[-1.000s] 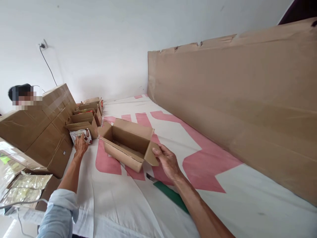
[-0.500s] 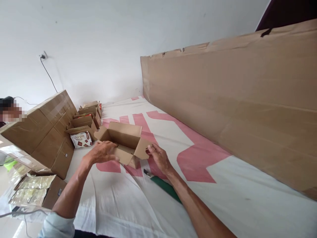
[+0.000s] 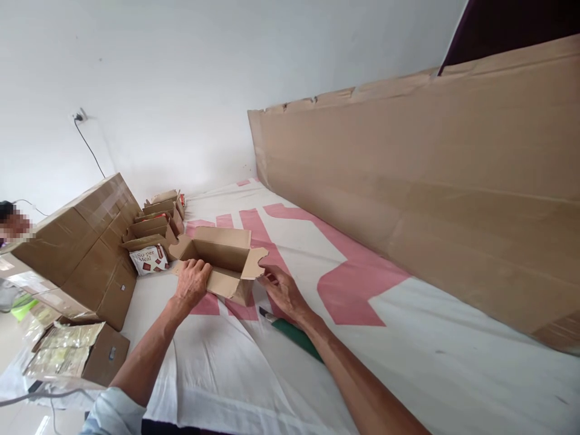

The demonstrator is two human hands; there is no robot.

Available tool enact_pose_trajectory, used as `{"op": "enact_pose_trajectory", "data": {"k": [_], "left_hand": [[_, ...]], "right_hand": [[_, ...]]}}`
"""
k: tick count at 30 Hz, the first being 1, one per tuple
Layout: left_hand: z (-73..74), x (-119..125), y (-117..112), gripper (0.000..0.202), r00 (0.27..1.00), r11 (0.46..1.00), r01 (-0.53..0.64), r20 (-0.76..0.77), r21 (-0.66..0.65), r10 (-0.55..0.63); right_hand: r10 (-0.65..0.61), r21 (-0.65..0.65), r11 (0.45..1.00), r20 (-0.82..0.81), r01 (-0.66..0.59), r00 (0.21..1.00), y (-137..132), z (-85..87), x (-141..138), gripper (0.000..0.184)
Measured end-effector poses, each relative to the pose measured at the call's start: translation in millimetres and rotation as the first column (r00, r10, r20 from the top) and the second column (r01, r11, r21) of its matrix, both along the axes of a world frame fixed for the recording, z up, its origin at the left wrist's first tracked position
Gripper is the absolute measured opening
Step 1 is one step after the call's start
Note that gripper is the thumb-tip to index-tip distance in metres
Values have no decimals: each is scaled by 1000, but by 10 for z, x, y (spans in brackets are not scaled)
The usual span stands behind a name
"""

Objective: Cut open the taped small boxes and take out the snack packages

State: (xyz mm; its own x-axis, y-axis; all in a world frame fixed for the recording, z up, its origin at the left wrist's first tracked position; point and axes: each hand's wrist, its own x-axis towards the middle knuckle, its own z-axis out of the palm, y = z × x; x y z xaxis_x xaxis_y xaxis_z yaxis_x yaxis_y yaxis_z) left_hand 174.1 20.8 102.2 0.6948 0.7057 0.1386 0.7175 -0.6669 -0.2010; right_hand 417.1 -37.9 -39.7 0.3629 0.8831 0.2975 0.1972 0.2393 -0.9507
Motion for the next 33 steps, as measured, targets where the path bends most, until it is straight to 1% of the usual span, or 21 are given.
{"op": "enact_pose_trajectory", "data": {"k": [5,7,9,12,15,17,19,22,27,33], "left_hand": [[64,-173,-114,29,998,998,-51,31,45,49],[93,-309,-183,27,994,991,-100,49,86,96],[109,-494,-239,26,983,975,-181,67,126,173],[100,-845,-255,28,939,926,-342,93,163,330],[60,-1192,-165,29,873,852,-488,93,191,479],[29,-1369,-64,28,834,806,-549,74,222,547],[1,-1483,50,27,815,783,-571,53,249,577],[-24,-1552,222,28,816,782,-564,39,265,576],[-26,-1552,492,29,823,788,-552,30,273,567],[-40,-1552,707,31,822,784,-551,24,287,569]], "right_hand": [[34,-25,999,154,-30,988,-11,-44,-5,45],[39,-36,999,187,-33,982,-13,-62,-7,45],[45,-45,998,199,-37,979,-14,-75,-11,44],[50,-53,998,196,-40,979,-16,-83,-21,41],[55,-40,998,200,-48,978,-16,-87,-32,38],[56,-36,998,207,-49,977,-14,-90,-36,38],[52,-43,998,216,-44,975,-11,-94,-36,39],[49,-54,998,228,-38,972,-13,-100,-32,40],[54,-66,997,257,-38,965,-31,-98,-21,39],[47,-68,997,291,-29,956,-41,-98,-12,36]]}}
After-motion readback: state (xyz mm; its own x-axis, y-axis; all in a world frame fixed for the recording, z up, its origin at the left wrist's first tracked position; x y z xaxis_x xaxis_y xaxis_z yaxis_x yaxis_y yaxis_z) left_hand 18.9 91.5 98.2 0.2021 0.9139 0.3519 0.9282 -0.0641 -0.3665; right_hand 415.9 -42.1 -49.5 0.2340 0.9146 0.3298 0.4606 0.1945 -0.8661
